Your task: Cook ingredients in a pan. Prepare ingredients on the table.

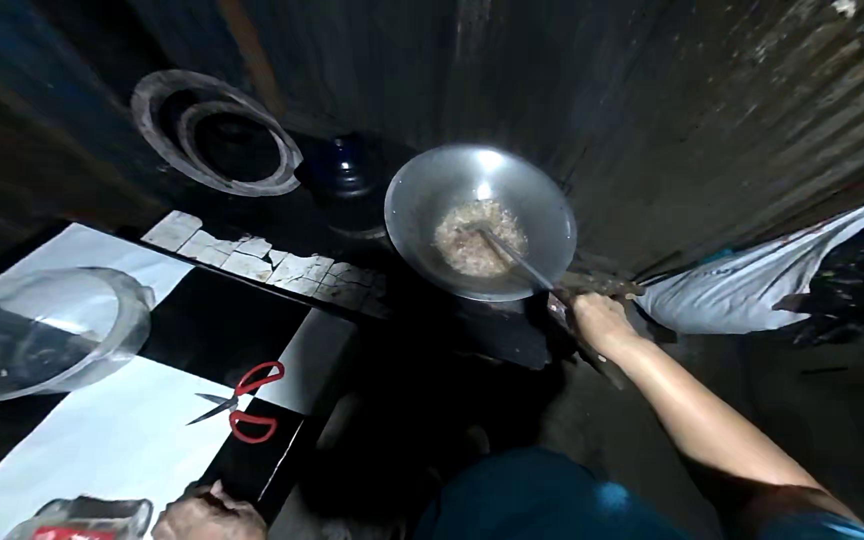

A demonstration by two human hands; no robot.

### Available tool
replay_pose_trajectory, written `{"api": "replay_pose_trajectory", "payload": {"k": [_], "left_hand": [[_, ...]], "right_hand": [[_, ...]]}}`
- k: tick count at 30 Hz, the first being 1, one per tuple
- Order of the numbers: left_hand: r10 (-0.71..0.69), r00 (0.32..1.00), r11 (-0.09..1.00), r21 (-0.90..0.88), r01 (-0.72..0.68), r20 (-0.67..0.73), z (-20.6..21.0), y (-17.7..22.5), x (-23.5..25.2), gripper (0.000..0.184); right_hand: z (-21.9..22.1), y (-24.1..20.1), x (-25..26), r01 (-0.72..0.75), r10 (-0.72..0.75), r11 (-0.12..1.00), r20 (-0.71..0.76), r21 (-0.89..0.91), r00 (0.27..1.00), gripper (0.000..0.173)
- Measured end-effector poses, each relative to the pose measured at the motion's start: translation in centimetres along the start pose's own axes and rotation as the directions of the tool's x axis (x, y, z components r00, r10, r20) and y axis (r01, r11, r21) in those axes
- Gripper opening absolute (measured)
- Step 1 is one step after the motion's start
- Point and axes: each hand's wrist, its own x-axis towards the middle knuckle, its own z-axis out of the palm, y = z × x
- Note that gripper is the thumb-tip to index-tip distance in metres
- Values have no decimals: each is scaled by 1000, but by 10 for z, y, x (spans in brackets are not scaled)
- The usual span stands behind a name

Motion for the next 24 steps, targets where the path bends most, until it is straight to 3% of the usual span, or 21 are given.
{"api": "replay_pose_trajectory", "payload": {"k": [5, 9, 16, 21, 24], "left_hand": [[27, 999, 999, 46, -26, -19, 0, 1, -2, 51], [57, 998, 997, 55, -56, -20, 2, 0, -2, 55], [77, 997, 997, 24, -77, -14, 1, 2, 0, 50], [102, 994, 994, 25, -102, -26, 1, 3, 2, 46], [98, 995, 995, 28, -99, 6, -1, 3, 3, 45]], "right_hand": [[-35, 22, -5, 25, -23, 999, -43, 39, 999, 33], [-5, 9, 37, -24, 33, 996, -99, 90, 995, 37], [-26, 9, 3, 20, -17, 997, -37, 70, 999, 33], [8, -17, 47, 16, 3, 981, -100, 191, 995, 40], [16, -24, 21, 93, -85, 983, -61, 159, 995, 39]]}}
